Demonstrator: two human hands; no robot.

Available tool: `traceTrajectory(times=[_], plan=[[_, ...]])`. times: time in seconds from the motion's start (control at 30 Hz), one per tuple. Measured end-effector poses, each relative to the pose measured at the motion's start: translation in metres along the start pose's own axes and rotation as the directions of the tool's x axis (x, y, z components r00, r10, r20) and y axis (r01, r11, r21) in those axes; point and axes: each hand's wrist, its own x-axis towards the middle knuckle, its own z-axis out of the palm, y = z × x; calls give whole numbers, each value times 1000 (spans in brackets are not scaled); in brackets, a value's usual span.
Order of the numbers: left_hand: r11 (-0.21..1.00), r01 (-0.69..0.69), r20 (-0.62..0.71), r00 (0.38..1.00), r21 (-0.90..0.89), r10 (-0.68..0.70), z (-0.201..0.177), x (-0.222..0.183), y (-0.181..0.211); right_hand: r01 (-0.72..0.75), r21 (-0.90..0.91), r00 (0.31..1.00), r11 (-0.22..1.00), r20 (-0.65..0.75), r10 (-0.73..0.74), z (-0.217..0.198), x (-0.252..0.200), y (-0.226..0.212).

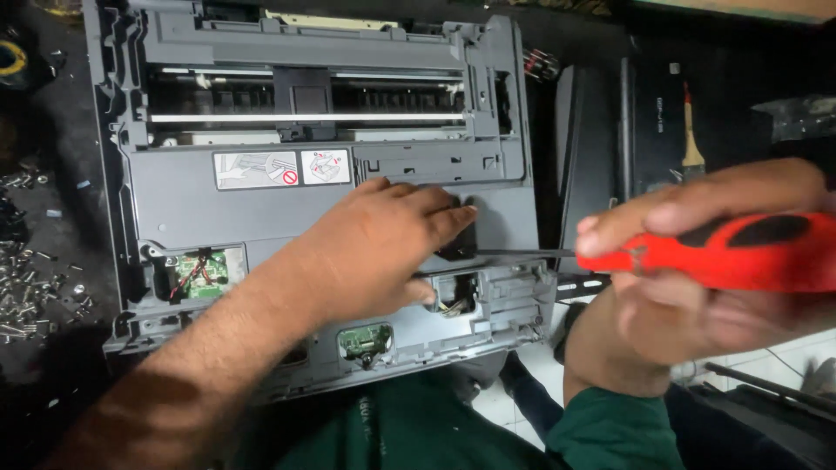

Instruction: Disassembling a printer by removing internal screws and plastic components using a screwdriver on a repair bench.

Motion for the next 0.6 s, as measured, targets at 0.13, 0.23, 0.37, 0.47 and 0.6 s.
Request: traceTrajectory(times=[0.13, 0.23, 0.37, 0.47, 0.6], plan=[[986, -76, -139, 989, -152, 54, -26, -2, 27, -77, -781, 816, 620, -406, -411, 31, -7, -8], [962, -146, -331, 941, -228, 65, -36, 0, 57, -40, -750, 794, 660, -425, -434, 60, -1, -8], [919, -229, -459, 886, -321, 60, -44, 6, 80, -253, -683, 528, 685, -691, -494, 101, 18, -24], [927, -189, -485, 875, -325, 9, -45, 19, 89, -456, -701, 573, 548, -703, -421, 92, -5, -36], [911, -233, -533, 846, -340, 18, -42, 26, 80, -482, -727, 870, 488, -461, 174, 42, -8, -70]])
